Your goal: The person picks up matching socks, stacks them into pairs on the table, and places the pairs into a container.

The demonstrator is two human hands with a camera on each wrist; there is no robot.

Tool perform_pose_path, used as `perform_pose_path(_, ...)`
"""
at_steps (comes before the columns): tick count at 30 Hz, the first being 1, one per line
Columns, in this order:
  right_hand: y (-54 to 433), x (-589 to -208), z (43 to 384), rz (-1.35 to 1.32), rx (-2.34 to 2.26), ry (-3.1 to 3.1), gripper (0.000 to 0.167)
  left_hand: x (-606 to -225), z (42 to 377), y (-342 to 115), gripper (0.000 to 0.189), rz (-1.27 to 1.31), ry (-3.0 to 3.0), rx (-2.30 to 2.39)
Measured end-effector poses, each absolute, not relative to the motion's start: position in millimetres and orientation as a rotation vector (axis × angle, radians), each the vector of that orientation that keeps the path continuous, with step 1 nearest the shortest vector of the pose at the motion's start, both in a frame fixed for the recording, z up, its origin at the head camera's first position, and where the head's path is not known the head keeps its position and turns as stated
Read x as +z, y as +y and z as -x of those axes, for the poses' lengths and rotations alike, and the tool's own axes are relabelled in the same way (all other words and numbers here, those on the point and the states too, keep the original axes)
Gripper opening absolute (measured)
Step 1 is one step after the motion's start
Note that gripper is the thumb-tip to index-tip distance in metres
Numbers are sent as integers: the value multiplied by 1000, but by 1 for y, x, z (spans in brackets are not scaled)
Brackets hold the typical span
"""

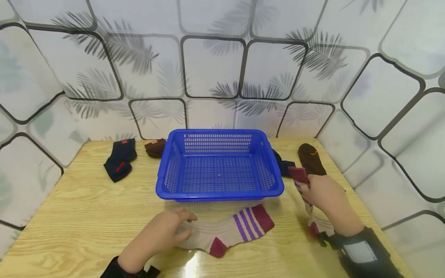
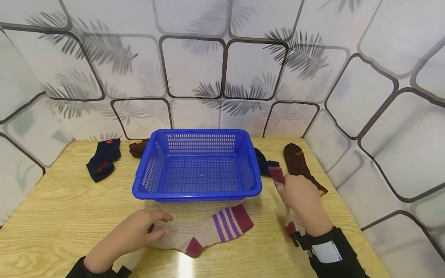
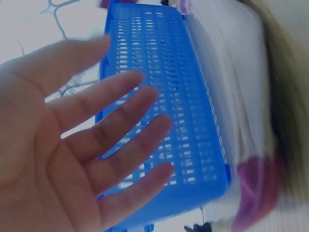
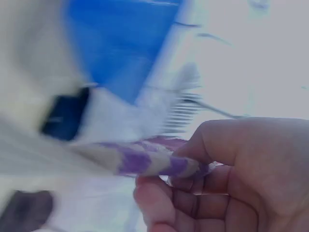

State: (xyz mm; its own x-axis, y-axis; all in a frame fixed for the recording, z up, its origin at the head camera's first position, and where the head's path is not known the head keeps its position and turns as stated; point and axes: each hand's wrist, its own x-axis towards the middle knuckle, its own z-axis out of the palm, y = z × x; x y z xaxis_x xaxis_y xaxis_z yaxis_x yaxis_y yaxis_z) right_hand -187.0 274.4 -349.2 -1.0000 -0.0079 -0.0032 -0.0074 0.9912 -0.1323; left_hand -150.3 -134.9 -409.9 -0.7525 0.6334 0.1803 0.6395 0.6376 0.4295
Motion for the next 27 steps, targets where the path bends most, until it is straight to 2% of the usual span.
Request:
perform_pose_path(5, 259, -300, 154, 174, -335, 3227, 16, -412, 156, -120, 22, 1115, -2716, -1001)
perform_pose_path(11, 231, -262, 128, 552, -579, 3359, 1, -421, 166, -93, 38, 1143, -2779, -1603)
perform_pose_path(17, 193, -250, 125, 1113, -902, 3348, 11, -431, 168, -70, 60, 1027, -2684, -2266)
perform_pose_path(20, 176, -249, 127, 1320, -1034, 3293, 10, -436, 169, -64, 68, 989, -2570, -2530)
perform_pose_path(27, 158, -251, 130, 1465, -1259, 3272, 10, -445, 172, -75, 35, 1125, -2380, -2695)
